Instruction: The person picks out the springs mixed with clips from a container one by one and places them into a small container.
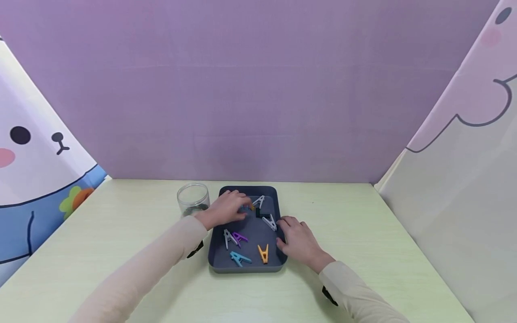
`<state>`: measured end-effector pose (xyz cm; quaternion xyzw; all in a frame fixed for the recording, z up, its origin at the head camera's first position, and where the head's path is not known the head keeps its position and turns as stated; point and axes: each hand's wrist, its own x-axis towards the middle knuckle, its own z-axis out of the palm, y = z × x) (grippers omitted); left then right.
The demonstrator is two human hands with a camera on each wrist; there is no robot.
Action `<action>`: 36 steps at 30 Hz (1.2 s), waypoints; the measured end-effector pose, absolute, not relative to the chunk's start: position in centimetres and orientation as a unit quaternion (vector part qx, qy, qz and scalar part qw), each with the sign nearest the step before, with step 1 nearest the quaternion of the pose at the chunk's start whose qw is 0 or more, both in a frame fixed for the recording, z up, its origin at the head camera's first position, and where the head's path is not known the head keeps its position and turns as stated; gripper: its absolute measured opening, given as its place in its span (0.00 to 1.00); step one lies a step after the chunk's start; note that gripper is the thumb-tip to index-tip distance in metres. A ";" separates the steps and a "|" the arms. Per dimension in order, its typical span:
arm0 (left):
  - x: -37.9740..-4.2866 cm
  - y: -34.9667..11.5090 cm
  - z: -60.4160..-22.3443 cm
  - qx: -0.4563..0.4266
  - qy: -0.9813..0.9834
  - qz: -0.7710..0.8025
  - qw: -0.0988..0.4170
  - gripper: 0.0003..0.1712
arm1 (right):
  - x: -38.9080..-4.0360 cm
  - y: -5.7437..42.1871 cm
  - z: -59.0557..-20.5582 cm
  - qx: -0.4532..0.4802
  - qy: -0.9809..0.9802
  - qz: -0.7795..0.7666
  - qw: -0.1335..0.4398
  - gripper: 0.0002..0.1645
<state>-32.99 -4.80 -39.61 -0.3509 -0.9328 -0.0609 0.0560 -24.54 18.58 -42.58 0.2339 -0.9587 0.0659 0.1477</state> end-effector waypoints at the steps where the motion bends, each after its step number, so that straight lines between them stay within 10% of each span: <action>1: -33.1 -4.7 -39.7 -0.350 -0.933 -0.058 0.054 0.12 | -24.5 18.6 -42.6 0.234 -0.959 0.066 0.148 0.26; 36: -34.3 -2.0 -41.8 -0.351 -0.936 0.007 0.042 0.16 | -24.7 18.5 -42.7 0.227 -0.961 0.058 0.146 0.25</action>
